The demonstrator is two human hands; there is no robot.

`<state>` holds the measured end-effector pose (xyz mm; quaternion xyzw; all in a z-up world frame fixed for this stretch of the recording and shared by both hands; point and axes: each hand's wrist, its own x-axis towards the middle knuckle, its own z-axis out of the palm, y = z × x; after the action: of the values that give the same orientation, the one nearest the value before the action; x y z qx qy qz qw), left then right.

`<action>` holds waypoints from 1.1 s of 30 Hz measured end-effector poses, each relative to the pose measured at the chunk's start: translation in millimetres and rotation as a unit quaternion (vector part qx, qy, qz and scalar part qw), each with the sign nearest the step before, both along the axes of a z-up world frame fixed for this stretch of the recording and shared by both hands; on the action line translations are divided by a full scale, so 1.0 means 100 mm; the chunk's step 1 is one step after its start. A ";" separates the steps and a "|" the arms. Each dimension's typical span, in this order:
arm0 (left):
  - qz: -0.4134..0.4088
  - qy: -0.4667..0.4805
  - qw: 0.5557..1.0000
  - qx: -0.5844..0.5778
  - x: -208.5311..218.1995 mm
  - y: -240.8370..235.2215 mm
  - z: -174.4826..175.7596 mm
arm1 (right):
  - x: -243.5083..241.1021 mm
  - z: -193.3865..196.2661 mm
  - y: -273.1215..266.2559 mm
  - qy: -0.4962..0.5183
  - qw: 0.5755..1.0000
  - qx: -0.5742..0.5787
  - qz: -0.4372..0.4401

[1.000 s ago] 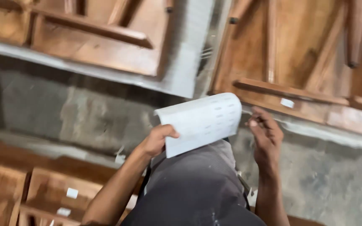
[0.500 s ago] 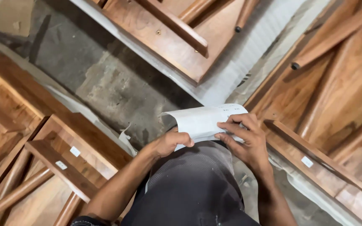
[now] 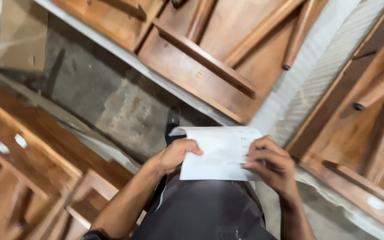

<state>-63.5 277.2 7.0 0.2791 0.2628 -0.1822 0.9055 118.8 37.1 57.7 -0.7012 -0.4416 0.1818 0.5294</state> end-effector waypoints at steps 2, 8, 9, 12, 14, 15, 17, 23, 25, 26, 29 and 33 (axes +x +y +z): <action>-0.120 -0.060 0.982 0.131 -0.15 0.68 0.10 | -0.08 -0.20 0.18 0.132 0.988 0.035 -0.067; -0.190 -0.127 0.906 0.356 -0.61 2.51 1.20 | -0.28 -0.77 1.33 0.113 0.937 -0.139 -0.300; -0.198 -0.138 0.901 0.360 -0.59 2.73 1.24 | -0.19 -0.80 1.53 0.108 0.935 -0.132 -0.311; -0.164 -0.159 0.925 0.305 -0.70 3.14 1.27 | -0.21 -0.92 1.83 0.062 0.920 -0.204 -0.330; -0.120 -0.108 0.938 0.308 -0.73 3.30 1.23 | -0.12 -1.00 1.93 0.020 0.919 -0.209 -0.334; -0.125 -0.114 0.939 0.300 -0.75 3.37 1.09 | -0.06 -0.97 1.98 0.015 0.915 -0.215 -0.342; -0.120 -0.003 0.946 0.300 -0.89 3.44 0.84 | 0.01 -0.94 2.08 -0.008 0.912 -0.240 -0.332; -0.128 -0.050 0.952 0.274 -0.92 3.53 0.79 | 0.07 -1.05 2.22 -0.100 0.889 -0.304 -0.328; -0.124 -0.038 0.956 0.264 -0.90 3.57 0.76 | 0.02 -0.90 2.30 -0.115 0.877 -0.322 -0.338; -0.118 -0.026 0.958 0.260 -0.90 3.60 0.76 | 0.00 -0.83 2.36 -0.130 0.866 -0.335 -0.347; -0.150 -0.029 0.955 0.253 -0.90 3.60 0.65 | -0.10 -0.70 2.53 -0.161 0.845 -0.336 -0.383; -0.144 -0.084 0.952 0.256 -0.64 3.47 0.86 | -0.29 -0.94 2.45 -0.192 0.825 -0.307 -0.435</action>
<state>-127.3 624.7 92.5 0.5506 0.1804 -0.2131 0.7867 89.6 282.2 -36.5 -0.9676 -0.1052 -0.0791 0.2154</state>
